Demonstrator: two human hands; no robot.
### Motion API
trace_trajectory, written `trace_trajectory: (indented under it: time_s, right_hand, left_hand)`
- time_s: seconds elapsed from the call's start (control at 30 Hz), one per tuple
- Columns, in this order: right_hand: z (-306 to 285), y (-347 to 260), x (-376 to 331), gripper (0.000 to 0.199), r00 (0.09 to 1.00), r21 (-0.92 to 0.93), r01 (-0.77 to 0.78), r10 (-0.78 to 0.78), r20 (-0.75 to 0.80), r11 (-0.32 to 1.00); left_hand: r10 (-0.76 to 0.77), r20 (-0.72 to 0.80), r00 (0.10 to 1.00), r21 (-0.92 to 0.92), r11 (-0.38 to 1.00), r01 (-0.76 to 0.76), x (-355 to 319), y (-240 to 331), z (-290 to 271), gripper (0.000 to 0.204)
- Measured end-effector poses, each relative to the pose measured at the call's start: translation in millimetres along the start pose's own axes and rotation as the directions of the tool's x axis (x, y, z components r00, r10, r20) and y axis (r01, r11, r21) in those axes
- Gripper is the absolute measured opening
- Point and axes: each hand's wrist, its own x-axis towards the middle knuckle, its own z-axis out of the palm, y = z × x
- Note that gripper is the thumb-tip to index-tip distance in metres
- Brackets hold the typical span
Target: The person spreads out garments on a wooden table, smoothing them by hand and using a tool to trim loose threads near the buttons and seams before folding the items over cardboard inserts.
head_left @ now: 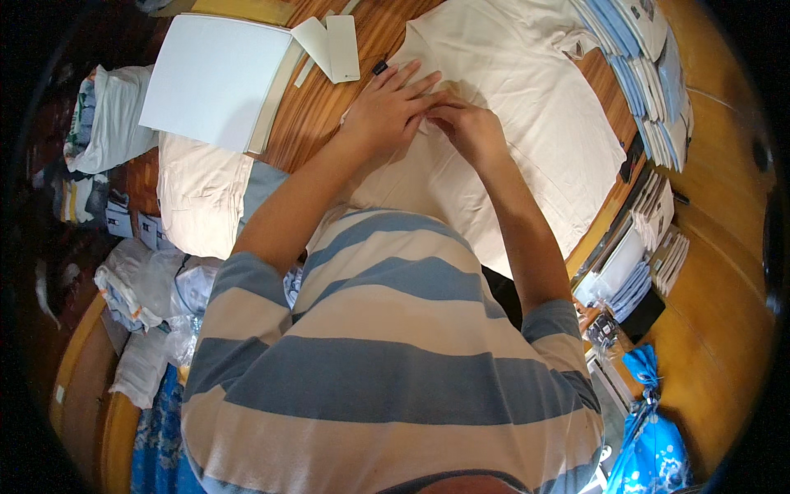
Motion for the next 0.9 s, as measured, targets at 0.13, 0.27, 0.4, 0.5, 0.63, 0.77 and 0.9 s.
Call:
trace_trajectory:
  time_s: [0.13, 0.27, 0.4, 0.5, 0.63, 0.77, 0.9]
  right_hand:
    - [-2, 1, -3, 0.014, 0.999, -0.033, -0.017, 0.018, 0.035, 0.999]
    - [0, 5, -2, 0.012, 0.997, -0.049, -0.02, 0.023, 0.073, 0.999]
    - [-1, 6, 3, 0.012, 0.988, -0.061, -0.034, 0.043, 0.149, 0.998]
    - [-5, 9, 5, 0.012, 0.986, 0.011, -0.04, 0.037, 0.16, 0.999]
    - [-7, 6, 5, 0.013, 0.997, 0.108, -0.051, 0.045, 0.063, 0.993]
    - [4, 6, 2, 0.016, 0.999, -0.014, -0.001, 0.002, 0.034, 1.0]
    - [11, 5, -5, 0.016, 0.991, 0.034, 0.055, -0.05, -0.126, 0.998]
  left_hand:
    - [0.003, 0.005, 1.0, -0.001, 1.0, -0.003, 1, -1, 1, 0.047]
    - [0.006, -0.009, 1.0, 0.007, 1.0, -0.006, -1, 0, 3, 0.046]
    - [0.016, -0.007, 1.0, 0.046, 0.999, -0.016, -1, -3, 8, 0.045]
    - [0.03, -0.021, 0.999, 0.049, 0.998, -0.029, -1, -6, 10, 0.045]
    - [0.033, -0.001, 0.999, 0.061, 0.998, -0.033, -2, -7, 10, 0.046]
    - [0.025, -0.017, 1.0, 0.052, 0.998, -0.024, -1, -6, 11, 0.046]
    - [0.027, -0.034, 0.999, 0.022, 0.999, -0.026, -2, -5, 9, 0.047]
